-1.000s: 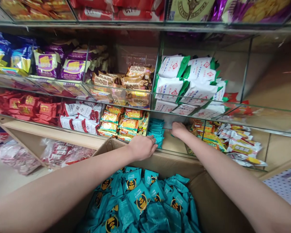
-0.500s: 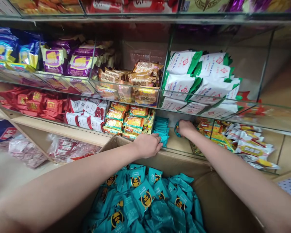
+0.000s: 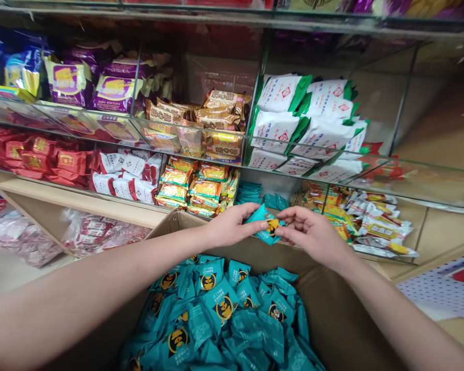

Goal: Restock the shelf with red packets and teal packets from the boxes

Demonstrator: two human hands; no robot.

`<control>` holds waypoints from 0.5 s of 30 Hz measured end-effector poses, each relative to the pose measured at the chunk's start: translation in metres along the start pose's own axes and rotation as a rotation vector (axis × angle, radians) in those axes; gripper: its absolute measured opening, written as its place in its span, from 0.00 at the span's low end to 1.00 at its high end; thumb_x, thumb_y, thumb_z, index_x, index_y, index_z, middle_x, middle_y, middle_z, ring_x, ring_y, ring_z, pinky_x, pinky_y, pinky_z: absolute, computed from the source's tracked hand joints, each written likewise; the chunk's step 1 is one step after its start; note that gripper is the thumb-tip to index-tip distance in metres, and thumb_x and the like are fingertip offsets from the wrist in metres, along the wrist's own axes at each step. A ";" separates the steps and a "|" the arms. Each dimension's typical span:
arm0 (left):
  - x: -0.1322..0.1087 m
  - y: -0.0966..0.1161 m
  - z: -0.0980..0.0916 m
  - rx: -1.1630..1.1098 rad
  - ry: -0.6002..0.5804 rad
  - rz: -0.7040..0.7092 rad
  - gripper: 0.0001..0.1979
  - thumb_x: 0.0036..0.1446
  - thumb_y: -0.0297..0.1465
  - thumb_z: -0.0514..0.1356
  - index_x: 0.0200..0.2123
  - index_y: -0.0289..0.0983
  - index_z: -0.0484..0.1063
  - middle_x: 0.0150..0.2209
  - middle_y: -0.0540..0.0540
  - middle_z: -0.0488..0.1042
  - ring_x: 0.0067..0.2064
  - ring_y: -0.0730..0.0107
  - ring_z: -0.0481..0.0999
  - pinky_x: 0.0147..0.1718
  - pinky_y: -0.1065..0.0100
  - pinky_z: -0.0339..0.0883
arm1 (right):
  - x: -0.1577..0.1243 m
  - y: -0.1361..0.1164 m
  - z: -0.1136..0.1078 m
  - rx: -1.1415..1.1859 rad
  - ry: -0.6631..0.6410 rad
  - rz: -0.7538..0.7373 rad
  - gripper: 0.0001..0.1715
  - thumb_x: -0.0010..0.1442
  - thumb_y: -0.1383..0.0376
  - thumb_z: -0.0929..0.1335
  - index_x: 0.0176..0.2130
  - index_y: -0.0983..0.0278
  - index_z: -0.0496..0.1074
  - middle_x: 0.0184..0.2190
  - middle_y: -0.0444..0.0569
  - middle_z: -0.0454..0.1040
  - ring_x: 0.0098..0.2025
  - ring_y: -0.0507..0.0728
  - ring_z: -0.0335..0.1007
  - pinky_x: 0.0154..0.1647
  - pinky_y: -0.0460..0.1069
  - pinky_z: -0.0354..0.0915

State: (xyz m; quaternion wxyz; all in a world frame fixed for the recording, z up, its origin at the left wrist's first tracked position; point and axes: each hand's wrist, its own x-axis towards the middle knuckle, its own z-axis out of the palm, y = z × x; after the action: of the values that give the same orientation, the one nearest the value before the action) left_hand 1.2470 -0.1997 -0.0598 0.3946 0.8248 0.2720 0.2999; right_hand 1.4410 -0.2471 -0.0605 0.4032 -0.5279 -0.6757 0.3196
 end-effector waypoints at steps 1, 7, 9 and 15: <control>-0.001 0.002 0.003 -0.099 -0.027 -0.047 0.17 0.51 0.40 0.55 0.39 0.34 0.65 0.33 0.46 0.71 0.31 0.71 0.71 0.28 0.70 0.66 | -0.004 -0.001 0.004 0.033 -0.003 0.016 0.18 0.46 0.56 0.69 0.36 0.62 0.66 0.25 0.44 0.71 0.26 0.52 0.68 0.24 0.47 0.64; -0.006 0.005 0.014 -0.427 0.047 -0.260 0.17 0.44 0.41 0.60 0.33 0.35 0.63 0.28 0.50 0.70 0.28 0.73 0.70 0.22 0.73 0.64 | -0.012 0.007 0.009 0.203 0.042 0.111 0.15 0.47 0.55 0.68 0.25 0.64 0.65 0.19 0.43 0.69 0.21 0.49 0.64 0.23 0.45 0.62; -0.007 0.003 0.015 -0.443 0.085 -0.304 0.18 0.42 0.39 0.62 0.33 0.36 0.62 0.26 0.52 0.69 0.26 0.75 0.69 0.21 0.73 0.63 | -0.013 0.010 0.013 0.209 -0.008 0.135 0.15 0.47 0.55 0.68 0.24 0.64 0.64 0.18 0.43 0.68 0.21 0.49 0.64 0.22 0.45 0.62; -0.007 0.002 0.015 -0.366 0.079 -0.170 0.17 0.41 0.33 0.64 0.34 0.36 0.63 0.25 0.54 0.68 0.27 0.76 0.69 0.28 0.73 0.63 | -0.012 0.009 0.026 0.267 -0.098 0.043 0.20 0.43 0.61 0.71 0.38 0.62 0.66 0.33 0.45 0.71 0.35 0.54 0.68 0.34 0.48 0.64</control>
State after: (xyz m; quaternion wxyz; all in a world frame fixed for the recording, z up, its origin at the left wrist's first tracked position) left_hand 1.2532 -0.2123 -0.0680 0.5508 0.7011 0.2969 0.3420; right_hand 1.4234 -0.2565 -0.0829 0.4296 -0.4678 -0.6344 0.4407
